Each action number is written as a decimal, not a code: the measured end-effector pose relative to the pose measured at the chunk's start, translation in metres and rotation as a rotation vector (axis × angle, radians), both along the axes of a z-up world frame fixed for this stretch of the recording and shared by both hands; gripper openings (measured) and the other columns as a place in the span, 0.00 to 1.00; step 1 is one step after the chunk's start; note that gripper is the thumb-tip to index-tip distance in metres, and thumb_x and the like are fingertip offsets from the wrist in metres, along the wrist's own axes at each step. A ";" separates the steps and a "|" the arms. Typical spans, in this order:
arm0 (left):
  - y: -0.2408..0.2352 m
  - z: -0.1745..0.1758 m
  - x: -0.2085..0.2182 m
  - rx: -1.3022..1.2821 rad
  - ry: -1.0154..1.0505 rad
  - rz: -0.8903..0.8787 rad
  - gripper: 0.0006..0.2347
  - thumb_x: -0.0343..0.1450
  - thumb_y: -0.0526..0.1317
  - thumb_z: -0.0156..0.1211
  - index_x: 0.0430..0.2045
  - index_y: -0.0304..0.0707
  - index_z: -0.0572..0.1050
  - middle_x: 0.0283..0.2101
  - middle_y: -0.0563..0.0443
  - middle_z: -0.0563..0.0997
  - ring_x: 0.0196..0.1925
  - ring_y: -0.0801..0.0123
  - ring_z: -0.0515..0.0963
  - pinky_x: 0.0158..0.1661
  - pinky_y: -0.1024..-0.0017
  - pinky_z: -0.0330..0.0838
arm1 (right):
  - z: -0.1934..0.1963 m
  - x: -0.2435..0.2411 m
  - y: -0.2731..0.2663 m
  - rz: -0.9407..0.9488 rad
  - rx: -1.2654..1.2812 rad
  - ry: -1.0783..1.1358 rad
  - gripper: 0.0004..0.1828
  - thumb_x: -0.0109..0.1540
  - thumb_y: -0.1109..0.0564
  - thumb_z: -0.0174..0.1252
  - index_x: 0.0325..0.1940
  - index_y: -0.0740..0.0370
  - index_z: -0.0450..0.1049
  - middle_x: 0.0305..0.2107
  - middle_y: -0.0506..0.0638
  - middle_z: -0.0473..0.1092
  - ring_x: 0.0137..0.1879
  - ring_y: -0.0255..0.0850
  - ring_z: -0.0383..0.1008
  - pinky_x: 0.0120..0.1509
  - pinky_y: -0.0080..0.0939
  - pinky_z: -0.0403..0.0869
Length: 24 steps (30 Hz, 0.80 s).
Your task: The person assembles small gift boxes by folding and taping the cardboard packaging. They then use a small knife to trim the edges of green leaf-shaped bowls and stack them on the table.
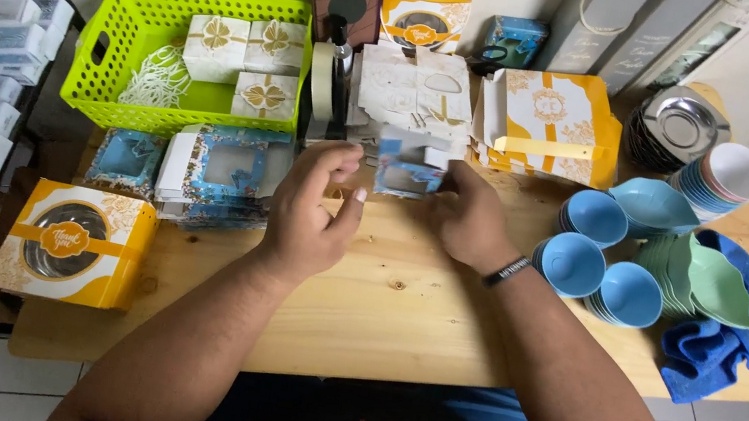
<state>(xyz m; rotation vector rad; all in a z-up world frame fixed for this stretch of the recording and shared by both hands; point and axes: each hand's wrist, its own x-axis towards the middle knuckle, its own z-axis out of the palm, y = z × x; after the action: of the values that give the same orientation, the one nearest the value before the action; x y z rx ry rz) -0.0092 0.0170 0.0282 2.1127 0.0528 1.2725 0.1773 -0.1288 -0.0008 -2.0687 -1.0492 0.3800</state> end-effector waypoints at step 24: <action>-0.032 -0.020 0.010 0.422 0.437 -0.110 0.14 0.67 0.43 0.63 0.46 0.51 0.75 0.41 0.57 0.80 0.39 0.62 0.84 0.37 0.65 0.80 | 0.007 -0.055 -0.063 -0.017 -0.374 -0.447 0.25 0.61 0.61 0.50 0.63 0.53 0.70 0.45 0.55 0.74 0.52 0.57 0.78 0.53 0.52 0.76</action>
<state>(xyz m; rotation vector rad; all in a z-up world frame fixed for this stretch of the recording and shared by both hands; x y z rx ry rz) 0.0007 -0.0150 0.0085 2.6841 -0.1547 0.7850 0.1222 -0.1921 0.0059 -2.5720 -1.2932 0.1070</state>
